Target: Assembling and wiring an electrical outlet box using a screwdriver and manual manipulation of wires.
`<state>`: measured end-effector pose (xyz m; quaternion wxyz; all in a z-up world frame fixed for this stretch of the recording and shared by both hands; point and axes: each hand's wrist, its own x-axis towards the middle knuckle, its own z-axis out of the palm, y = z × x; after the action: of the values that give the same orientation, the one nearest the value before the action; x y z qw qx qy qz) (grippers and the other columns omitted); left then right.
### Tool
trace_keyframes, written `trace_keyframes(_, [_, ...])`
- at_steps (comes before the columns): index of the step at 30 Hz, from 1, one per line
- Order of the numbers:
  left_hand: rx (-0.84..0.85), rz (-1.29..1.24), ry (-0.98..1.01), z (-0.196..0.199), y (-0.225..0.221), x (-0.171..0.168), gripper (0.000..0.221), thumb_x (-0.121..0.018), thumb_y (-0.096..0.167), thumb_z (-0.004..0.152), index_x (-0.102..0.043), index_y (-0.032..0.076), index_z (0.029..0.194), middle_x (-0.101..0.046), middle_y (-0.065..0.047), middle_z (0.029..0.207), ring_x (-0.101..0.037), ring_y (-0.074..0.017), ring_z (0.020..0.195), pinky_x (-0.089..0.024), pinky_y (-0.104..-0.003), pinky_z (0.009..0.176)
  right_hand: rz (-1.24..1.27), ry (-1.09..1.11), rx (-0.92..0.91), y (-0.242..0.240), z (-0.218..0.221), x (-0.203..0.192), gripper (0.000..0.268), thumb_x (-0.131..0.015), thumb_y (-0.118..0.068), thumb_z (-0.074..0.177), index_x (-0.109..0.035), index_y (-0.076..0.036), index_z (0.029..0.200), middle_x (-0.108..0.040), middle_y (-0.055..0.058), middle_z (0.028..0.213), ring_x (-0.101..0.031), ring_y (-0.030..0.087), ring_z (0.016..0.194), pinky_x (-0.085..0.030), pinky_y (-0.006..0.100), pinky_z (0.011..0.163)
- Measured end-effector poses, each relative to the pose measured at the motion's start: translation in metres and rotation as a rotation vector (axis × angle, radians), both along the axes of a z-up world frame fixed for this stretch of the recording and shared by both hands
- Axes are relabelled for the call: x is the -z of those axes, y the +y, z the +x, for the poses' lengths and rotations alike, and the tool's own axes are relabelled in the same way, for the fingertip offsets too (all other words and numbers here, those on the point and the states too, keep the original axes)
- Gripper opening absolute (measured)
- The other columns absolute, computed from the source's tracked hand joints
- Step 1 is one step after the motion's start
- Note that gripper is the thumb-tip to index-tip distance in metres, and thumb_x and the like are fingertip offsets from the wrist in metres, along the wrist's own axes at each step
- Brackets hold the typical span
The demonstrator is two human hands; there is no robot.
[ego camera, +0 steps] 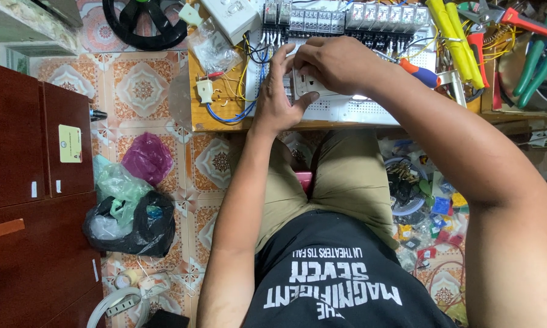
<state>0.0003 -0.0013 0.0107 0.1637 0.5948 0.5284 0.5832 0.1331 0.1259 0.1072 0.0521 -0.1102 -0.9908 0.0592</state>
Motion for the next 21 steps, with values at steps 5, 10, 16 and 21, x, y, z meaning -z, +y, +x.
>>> trace_keyframes(5, [-0.013, 0.011, 0.027, -0.001, 0.001, 0.001, 0.095, -0.086, 0.043, 0.09, -0.023, 0.015, 0.155, -0.066, -0.019, 0.135, -0.071, -0.0324, 0.124, -0.059, -0.045, 0.111, -0.035, 0.0, -0.001, 0.0, -0.001, -0.006, 0.015, -0.069, -0.011, 0.098, -0.075, 0.0, 0.106, -0.074, 0.009, 0.096, -0.069, 0.026, 0.068, -0.056, 0.038, 0.061])
trace_keyframes(10, [-0.002, 0.024, 0.047, -0.001, 0.003, 0.006, 0.094, -0.076, 0.055, 0.095, -0.017, 0.014, 0.156, -0.062, -0.027, 0.141, -0.07, -0.0398, 0.126, -0.057, -0.049, 0.113, -0.069, -0.035, -0.064, 0.001, 0.004, -0.007, 0.012, -0.07, -0.012, 0.095, -0.07, -0.002, 0.102, -0.069, 0.01, 0.094, -0.065, 0.03, 0.067, -0.052, 0.043, 0.064])
trace_keyframes(16, [0.001, 0.016, 0.047, -0.001, 0.003, 0.006, 0.095, -0.076, 0.056, 0.093, -0.021, 0.01, 0.155, -0.054, -0.02, 0.15, -0.062, -0.0391, 0.138, -0.054, -0.049, 0.12, -0.021, -0.092, -0.042, 0.001, 0.0, -0.003, 0.017, -0.07, -0.015, 0.097, -0.07, -0.001, 0.105, -0.07, 0.01, 0.093, -0.067, 0.029, 0.067, -0.056, 0.041, 0.062])
trace_keyframes(21, [0.003, 0.034, 0.047, -0.002, 0.003, 0.005, 0.091, -0.075, 0.056, 0.095, -0.023, 0.012, 0.155, -0.059, -0.02, 0.145, -0.067, -0.0385, 0.132, -0.055, -0.049, 0.119, 0.024, -0.056, -0.075, 0.0, -0.001, -0.001, 0.019, -0.067, -0.018, 0.101, -0.067, 0.0, 0.105, -0.069, 0.011, 0.092, -0.066, 0.028, 0.065, -0.056, 0.04, 0.06])
